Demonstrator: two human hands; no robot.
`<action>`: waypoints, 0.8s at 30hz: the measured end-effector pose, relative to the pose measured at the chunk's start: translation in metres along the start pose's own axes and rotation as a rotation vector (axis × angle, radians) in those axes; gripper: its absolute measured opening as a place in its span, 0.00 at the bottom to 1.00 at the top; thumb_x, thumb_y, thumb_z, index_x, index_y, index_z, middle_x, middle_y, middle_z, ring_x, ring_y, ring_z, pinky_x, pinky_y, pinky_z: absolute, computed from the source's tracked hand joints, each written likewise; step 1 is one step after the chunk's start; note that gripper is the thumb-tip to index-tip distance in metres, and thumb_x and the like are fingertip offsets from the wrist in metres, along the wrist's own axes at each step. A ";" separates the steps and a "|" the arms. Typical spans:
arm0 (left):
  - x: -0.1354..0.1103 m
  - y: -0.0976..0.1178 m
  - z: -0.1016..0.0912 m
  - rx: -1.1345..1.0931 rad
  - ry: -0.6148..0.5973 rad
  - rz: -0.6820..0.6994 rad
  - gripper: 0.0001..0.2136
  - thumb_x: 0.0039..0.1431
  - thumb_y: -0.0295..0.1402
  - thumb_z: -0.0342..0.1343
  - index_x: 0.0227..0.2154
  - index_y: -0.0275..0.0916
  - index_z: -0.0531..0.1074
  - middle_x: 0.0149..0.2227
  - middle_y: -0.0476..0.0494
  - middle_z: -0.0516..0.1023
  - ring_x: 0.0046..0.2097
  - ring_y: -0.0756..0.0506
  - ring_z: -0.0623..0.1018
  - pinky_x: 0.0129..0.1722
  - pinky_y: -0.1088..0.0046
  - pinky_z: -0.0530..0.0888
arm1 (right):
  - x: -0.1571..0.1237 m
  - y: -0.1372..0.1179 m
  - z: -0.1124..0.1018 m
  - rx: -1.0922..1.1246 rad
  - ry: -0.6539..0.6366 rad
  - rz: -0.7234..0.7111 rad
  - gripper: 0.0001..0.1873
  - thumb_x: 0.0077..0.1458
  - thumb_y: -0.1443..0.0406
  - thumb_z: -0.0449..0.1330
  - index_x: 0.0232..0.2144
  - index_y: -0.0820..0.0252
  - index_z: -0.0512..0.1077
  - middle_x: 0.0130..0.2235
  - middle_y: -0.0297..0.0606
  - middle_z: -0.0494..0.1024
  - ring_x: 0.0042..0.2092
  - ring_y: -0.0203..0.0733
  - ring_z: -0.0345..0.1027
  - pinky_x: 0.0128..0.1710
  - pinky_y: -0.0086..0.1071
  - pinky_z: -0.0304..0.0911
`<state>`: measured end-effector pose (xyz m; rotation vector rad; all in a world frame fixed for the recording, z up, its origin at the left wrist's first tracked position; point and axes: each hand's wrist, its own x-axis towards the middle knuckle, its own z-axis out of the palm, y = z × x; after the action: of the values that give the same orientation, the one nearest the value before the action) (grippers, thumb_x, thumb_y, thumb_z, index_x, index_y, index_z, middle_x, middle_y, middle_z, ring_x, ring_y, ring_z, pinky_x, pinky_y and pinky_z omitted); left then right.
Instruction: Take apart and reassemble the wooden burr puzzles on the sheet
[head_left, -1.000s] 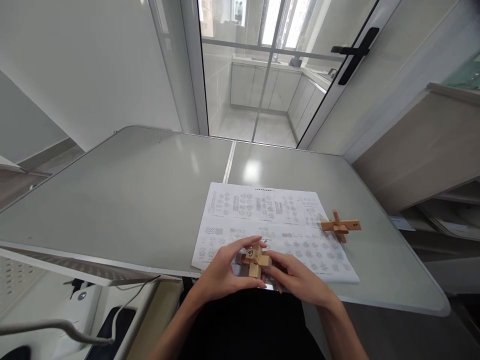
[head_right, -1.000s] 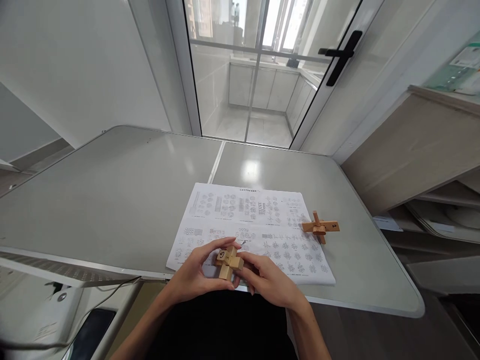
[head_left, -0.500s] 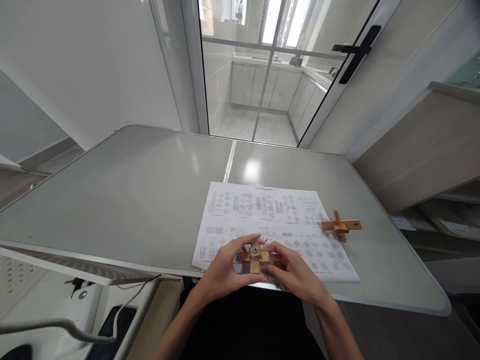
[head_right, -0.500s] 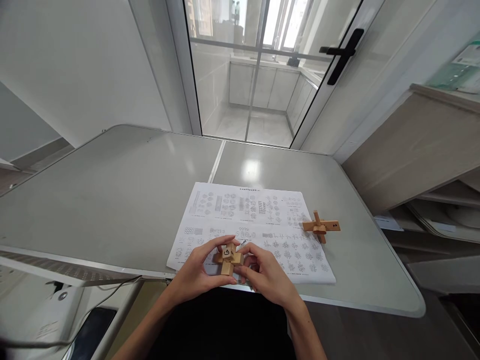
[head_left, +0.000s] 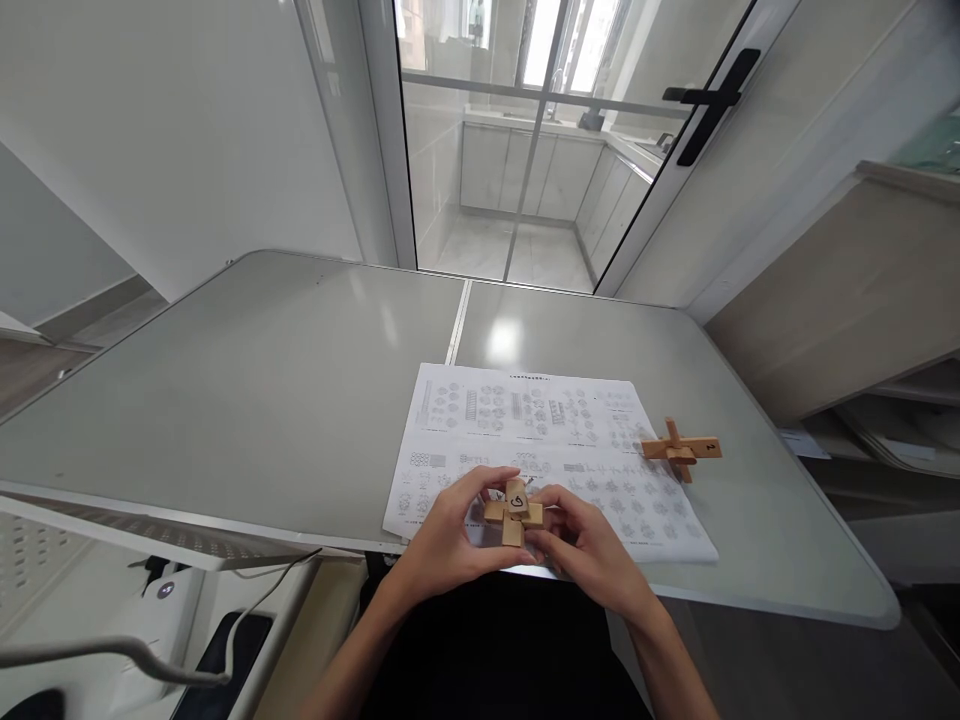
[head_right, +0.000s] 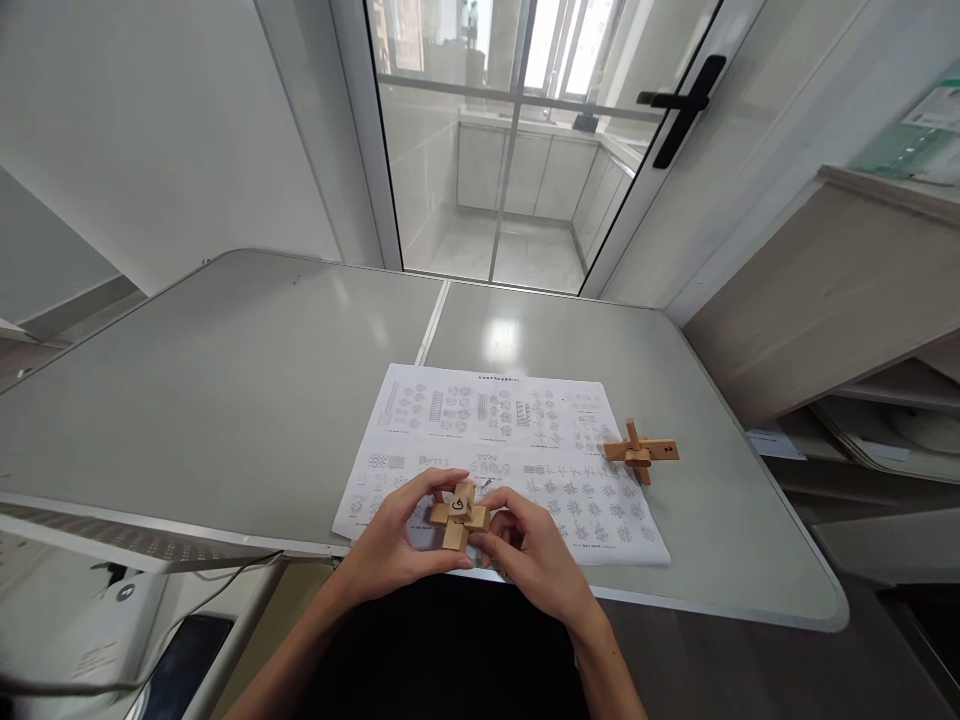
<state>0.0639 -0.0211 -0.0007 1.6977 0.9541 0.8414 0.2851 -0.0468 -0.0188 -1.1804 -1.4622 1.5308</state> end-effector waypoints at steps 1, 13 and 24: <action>0.000 0.000 0.000 -0.002 0.004 -0.004 0.35 0.50 0.42 0.77 0.59 0.46 0.71 0.53 0.43 0.79 0.51 0.40 0.79 0.53 0.62 0.76 | 0.000 0.000 0.001 -0.012 0.006 -0.007 0.13 0.66 0.55 0.65 0.42 0.56 0.70 0.28 0.30 0.75 0.27 0.36 0.66 0.28 0.30 0.59; 0.002 0.002 -0.001 0.032 -0.031 -0.006 0.31 0.52 0.45 0.75 0.58 0.46 0.73 0.50 0.44 0.79 0.48 0.42 0.78 0.48 0.65 0.74 | -0.002 0.000 0.003 -0.042 0.079 -0.002 0.11 0.63 0.57 0.67 0.38 0.55 0.71 0.25 0.27 0.71 0.27 0.37 0.65 0.29 0.32 0.61; -0.002 -0.001 -0.001 -0.028 -0.105 -0.058 0.44 0.50 0.44 0.75 0.68 0.46 0.64 0.49 0.43 0.81 0.48 0.40 0.81 0.52 0.60 0.77 | -0.005 0.002 -0.003 -0.039 -0.063 0.002 0.43 0.58 0.56 0.73 0.71 0.45 0.62 0.32 0.28 0.73 0.30 0.37 0.69 0.34 0.35 0.69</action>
<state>0.0620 -0.0220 -0.0016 1.6658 0.9118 0.7166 0.2899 -0.0507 -0.0200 -1.1660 -1.5391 1.5595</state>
